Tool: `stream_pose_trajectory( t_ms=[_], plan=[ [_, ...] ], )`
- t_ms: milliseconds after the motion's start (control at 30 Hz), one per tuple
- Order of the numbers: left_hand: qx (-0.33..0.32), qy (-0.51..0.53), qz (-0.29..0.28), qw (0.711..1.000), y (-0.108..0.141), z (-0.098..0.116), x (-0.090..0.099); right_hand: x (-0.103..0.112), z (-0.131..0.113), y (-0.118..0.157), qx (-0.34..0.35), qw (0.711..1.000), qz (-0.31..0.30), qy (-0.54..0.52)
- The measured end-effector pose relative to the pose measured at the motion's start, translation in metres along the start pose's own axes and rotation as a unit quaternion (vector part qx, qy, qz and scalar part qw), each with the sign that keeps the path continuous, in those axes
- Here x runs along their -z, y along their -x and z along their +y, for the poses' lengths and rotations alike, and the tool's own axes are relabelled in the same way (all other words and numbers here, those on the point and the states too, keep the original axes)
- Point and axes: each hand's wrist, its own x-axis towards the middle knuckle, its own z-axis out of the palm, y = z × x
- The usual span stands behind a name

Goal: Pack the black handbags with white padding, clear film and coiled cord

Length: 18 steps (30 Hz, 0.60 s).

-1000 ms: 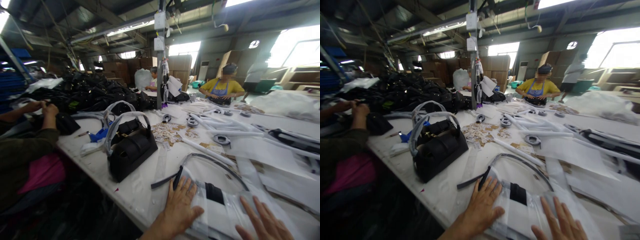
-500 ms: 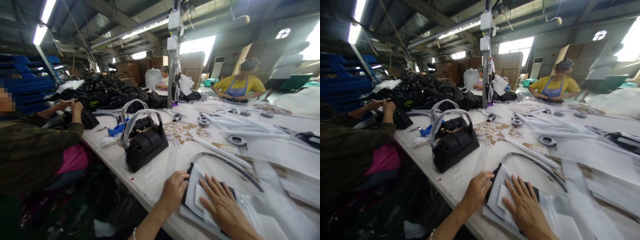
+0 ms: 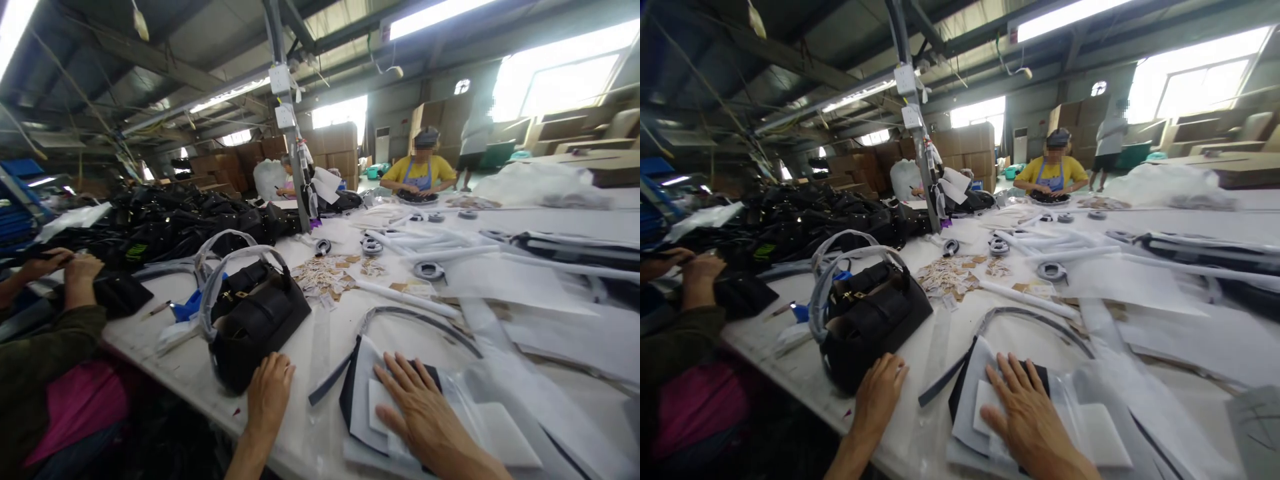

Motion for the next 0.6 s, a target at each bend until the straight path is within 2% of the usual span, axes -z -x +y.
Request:
stream_pose_trajectory(
  t_ms=[133,233,333,467,600],
  plan=[
    [-0.054,0.113,-0.027,0.992,-0.07,0.042,-0.002,0.005,-0.003,-0.001,-0.009,1.0,-0.012,-0.006],
    [-0.051,0.131,-0.041,0.989,-0.131,0.068,-0.021,0.004,-0.001,-0.002,-0.003,1.0,-0.018,-0.004],
    [-0.015,0.128,-0.059,0.99,-0.176,0.088,-0.043,-0.002,0.006,-0.003,0.023,1.0,-0.003,0.01],
    [0.06,0.124,-0.078,0.987,-0.203,0.102,-0.06,-0.02,0.022,-0.006,0.063,0.996,0.049,0.048],
    [0.109,0.167,-0.088,0.976,-0.209,0.098,-0.06,-0.043,0.037,-0.009,0.105,0.986,0.084,0.097]
  ],
)
